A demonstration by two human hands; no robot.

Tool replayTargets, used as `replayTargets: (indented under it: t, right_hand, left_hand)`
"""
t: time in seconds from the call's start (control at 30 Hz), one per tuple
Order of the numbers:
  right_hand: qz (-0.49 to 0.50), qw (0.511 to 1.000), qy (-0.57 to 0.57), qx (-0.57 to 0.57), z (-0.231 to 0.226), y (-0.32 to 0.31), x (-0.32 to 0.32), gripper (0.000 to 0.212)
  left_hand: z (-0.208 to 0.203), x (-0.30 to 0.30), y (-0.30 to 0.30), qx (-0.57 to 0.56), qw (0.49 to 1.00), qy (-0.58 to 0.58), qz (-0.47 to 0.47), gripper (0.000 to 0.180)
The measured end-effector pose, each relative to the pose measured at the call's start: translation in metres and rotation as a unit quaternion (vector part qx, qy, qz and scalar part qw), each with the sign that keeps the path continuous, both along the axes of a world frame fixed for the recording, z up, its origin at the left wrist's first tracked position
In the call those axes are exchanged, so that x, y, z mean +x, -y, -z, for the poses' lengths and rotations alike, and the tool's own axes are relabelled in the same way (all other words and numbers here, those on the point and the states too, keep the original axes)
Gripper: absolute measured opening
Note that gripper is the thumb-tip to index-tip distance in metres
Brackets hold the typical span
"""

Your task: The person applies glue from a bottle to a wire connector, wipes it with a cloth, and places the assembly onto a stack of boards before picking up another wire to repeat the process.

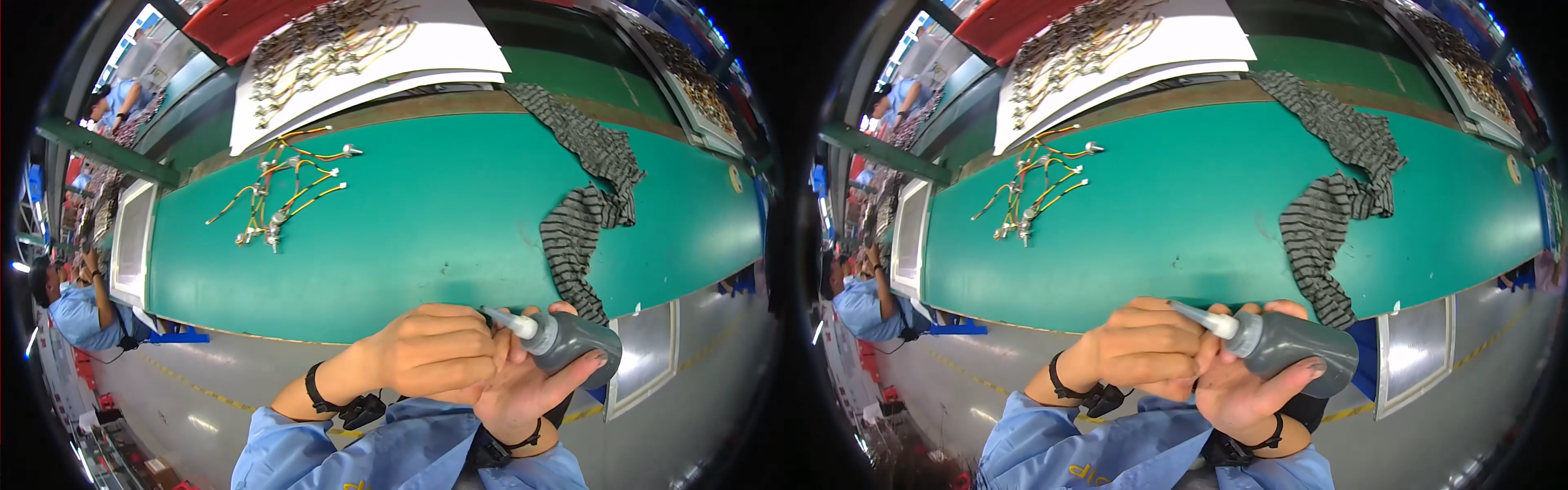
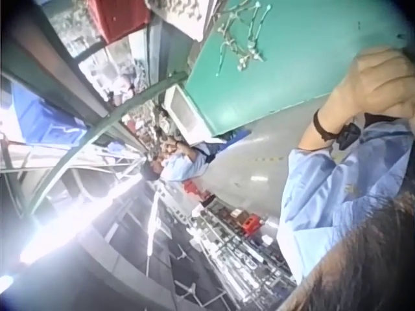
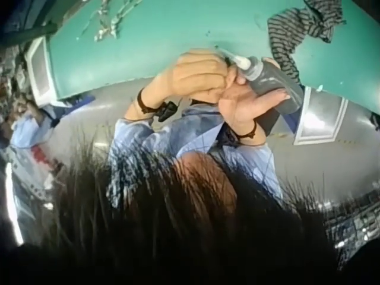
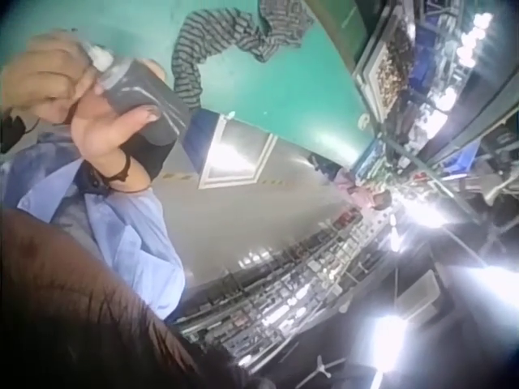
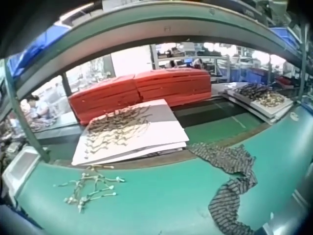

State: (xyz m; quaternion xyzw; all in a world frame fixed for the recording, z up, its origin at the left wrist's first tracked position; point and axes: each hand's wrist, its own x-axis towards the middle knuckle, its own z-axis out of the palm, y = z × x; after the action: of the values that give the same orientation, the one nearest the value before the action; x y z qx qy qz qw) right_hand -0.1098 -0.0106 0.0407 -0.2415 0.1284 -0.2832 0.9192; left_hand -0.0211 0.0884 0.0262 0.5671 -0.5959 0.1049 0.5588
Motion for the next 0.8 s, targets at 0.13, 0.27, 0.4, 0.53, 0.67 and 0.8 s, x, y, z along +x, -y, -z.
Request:
replayTargets:
  t: [0.13, 0.27, 0.4, 0.53, 0.67, 0.8]
  right_hand:
    - [0.028, 0.999, 0.001, 0.043, 0.004, 0.011, 0.0, 0.063]
    - [0.093, 0.994, 0.061, -0.022, 0.009, 0.036, 0.001, 0.063]
    - [0.016, 0.989, 0.148, 0.002, 0.018, 0.045, 0.001, 0.067]
    - [0.039, 0.985, 0.167, -0.027, 0.016, 0.047, 0.004, 0.073]
    - [0.069, 0.977, 0.167, -0.11, 0.016, 0.061, 0.007, 0.083]
    - [0.01, 0.977, 0.178, -0.117, 0.015, 0.06, 0.009, 0.087]
  left_hand:
    - [0.001, 0.007, -0.021, 0.062, 0.992, 0.092, -0.057, 0.012]
    - [-0.02, 0.049, -0.071, 0.216, 0.933, 0.133, -0.254, 0.01]
    - [-0.032, 0.119, -0.092, 0.292, 0.853, 0.151, -0.405, 0.014]
    - [-0.015, 0.155, -0.084, 0.367, 0.813, 0.141, -0.431, 0.017]
    - [-0.005, 0.174, -0.064, 0.418, 0.819, 0.109, -0.377, 0.019]
    - [-0.026, 0.148, -0.065, 0.326, 0.856, 0.126, -0.381, 0.021]
